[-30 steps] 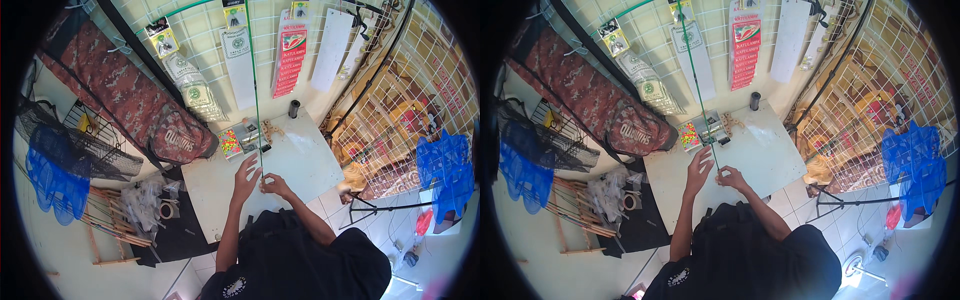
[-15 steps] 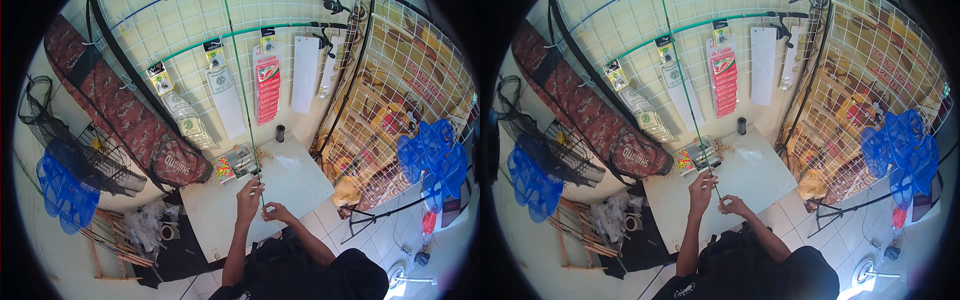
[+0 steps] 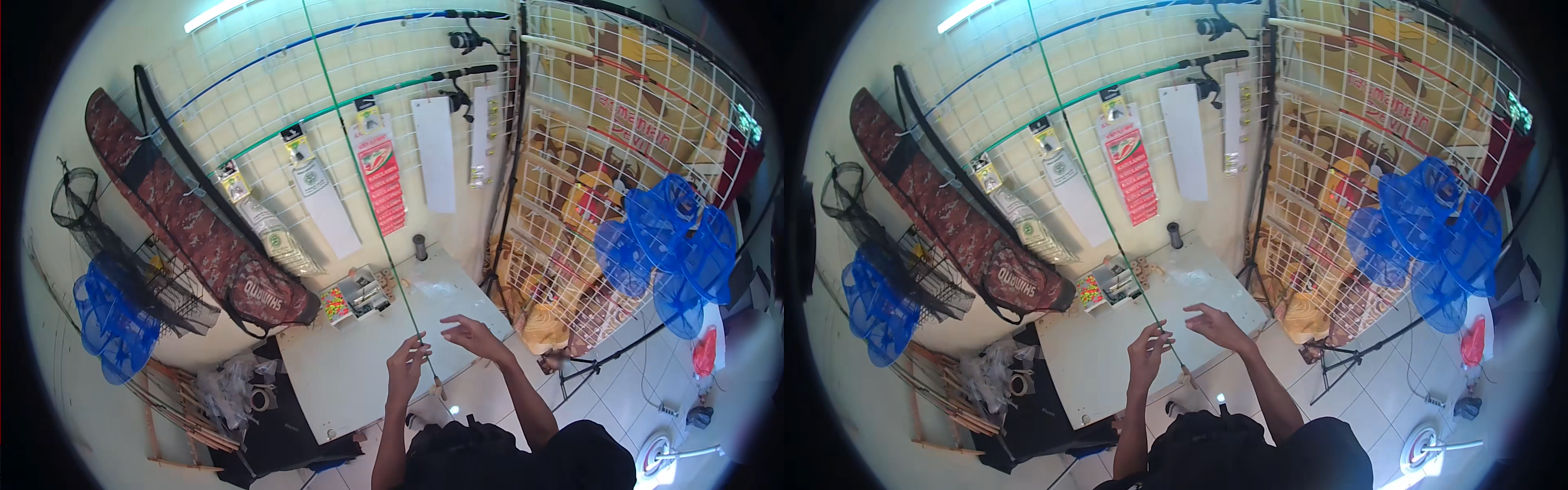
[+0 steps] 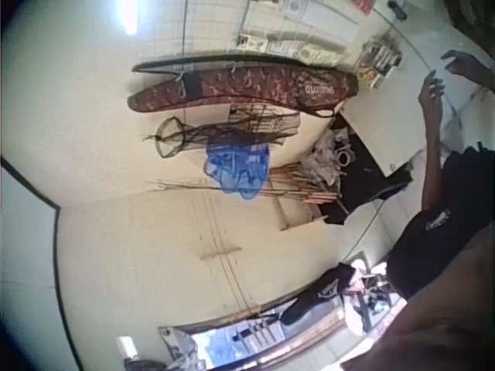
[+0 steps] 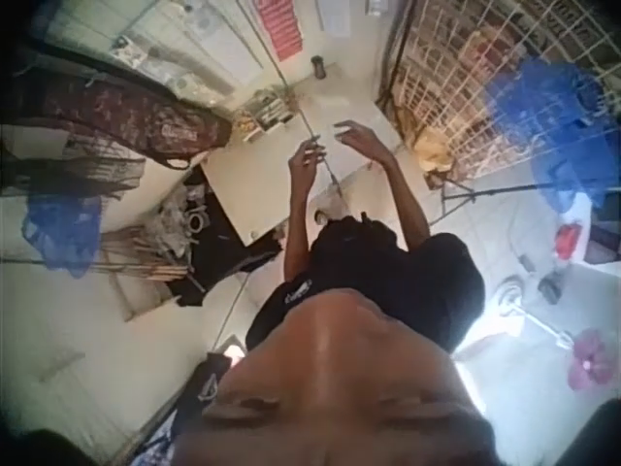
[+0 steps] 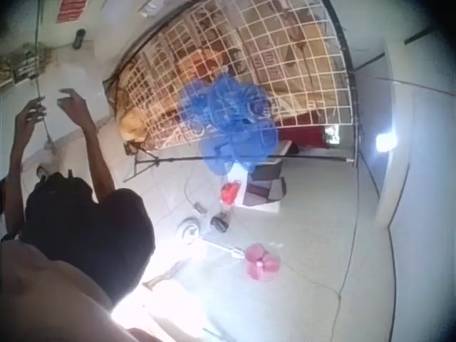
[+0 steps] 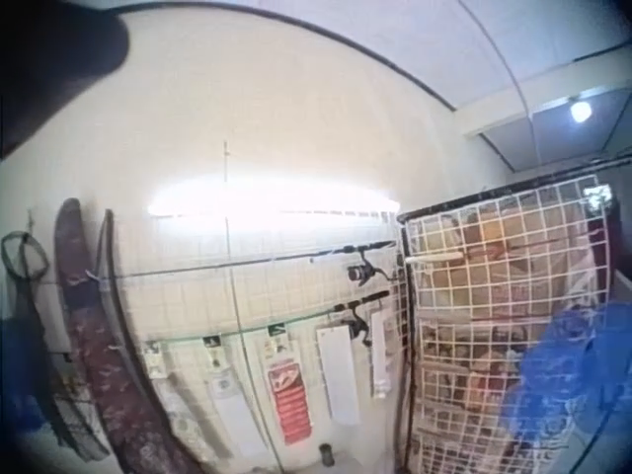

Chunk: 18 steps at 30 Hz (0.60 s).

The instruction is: Repairing or preparing the tip of a fishing rod by threading and securing line.

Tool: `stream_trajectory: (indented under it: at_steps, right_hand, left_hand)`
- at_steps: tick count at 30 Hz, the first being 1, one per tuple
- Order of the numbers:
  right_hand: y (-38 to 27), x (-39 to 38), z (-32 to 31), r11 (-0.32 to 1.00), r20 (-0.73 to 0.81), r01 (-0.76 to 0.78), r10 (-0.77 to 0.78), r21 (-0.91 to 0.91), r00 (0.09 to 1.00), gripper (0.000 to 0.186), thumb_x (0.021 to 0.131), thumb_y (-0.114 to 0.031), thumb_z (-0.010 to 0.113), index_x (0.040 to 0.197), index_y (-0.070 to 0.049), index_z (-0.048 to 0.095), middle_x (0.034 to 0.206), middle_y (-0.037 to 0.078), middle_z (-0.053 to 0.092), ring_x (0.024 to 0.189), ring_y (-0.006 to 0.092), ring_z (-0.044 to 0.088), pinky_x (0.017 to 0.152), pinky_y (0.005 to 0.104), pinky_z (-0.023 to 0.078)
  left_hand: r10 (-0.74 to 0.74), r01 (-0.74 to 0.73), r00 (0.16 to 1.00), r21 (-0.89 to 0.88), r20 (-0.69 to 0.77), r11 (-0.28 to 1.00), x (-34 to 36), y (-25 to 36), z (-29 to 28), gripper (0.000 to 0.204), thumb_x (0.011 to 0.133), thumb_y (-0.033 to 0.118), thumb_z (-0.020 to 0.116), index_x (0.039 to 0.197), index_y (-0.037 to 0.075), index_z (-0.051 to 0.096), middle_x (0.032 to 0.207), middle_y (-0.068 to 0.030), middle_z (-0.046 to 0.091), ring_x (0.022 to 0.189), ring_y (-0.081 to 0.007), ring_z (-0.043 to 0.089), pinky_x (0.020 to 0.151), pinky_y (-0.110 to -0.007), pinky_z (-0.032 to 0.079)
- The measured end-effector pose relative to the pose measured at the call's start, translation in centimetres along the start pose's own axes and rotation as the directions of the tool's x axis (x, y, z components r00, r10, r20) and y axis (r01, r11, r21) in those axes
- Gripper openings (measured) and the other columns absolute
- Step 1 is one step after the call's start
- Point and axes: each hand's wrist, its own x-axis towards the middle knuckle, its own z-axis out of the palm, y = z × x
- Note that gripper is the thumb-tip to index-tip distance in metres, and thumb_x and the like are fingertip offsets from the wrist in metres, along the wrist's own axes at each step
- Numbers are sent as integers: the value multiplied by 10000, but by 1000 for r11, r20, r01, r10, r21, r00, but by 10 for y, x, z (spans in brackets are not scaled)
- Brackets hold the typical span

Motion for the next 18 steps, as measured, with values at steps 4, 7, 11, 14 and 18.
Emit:
stream_trajectory:
  at_steps: [4, 7, 11, 14, 18]
  right_hand:
    - [-78, -18, -26, 975, -122, 205, -194, 85, 973, 392, 955, -176, 592, 1314, -57, 490, 1208, 164, 626, 1119, 209, 608, 953, 319, 480]
    - [-106, -37, -45, 941, -191, 338, -329, 18, 925, 380, 962, -172, 576, 1313, -57, 489, 1229, 154, 616, 1120, 208, 609, 955, 318, 479]
    - [-101, -60, -65, 942, -312, 333, -326, -31, 892, 349, 960, -170, 564, 1277, -41, 498, 1104, 152, 671, 1008, 213, 665, 910, 333, 506]
    - [-91, -79, -69, 935, -402, 349, -346, -70, 848, 243, 964, -126, 516, 1183, -23, 527, 924, 140, 715, 871, 203, 707, 796, 316, 544]
    - [-50, -92, -86, 961, -433, 275, -252, -10, 865, 137, 968, -105, 490, 1038, 2, 539, 870, 131, 703, 802, 191, 708, 724, 294, 548]
  left_hand:
    - [-70, 69, 997, 40, 28, 997, -20, -14, 39, 267, 955, 52, 533, 1216, 23, 584, 966, -116, 676, 901, -205, 696, 773, -320, 588]
    - [-50, 49, 991, 11, 121, 999, -32, -32, 77, 240, 943, 9, 522, 1170, 29, 599, 955, -107, 679, 905, -201, 697, 769, -319, 582]
    - [-45, 37, 985, 52, 165, 998, -47, -55, 116, 222, 923, 4, 550, 1137, 11, 608, 944, -109, 681, 902, -196, 692, 763, -319, 570]
    - [-9, 4, 972, 21, 233, 1000, -56, -80, 134, 293, 912, -4, 560, 1203, 26, 586, 1030, -137, 668, 956, -207, 678, 780, -319, 560]
    - [11, -50, 939, 104, 343, 993, -45, -52, 149, 427, 907, -20, 554, 1326, 34, 496, 1178, -172, 620, 1011, -228, 660, 824, -322, 547]
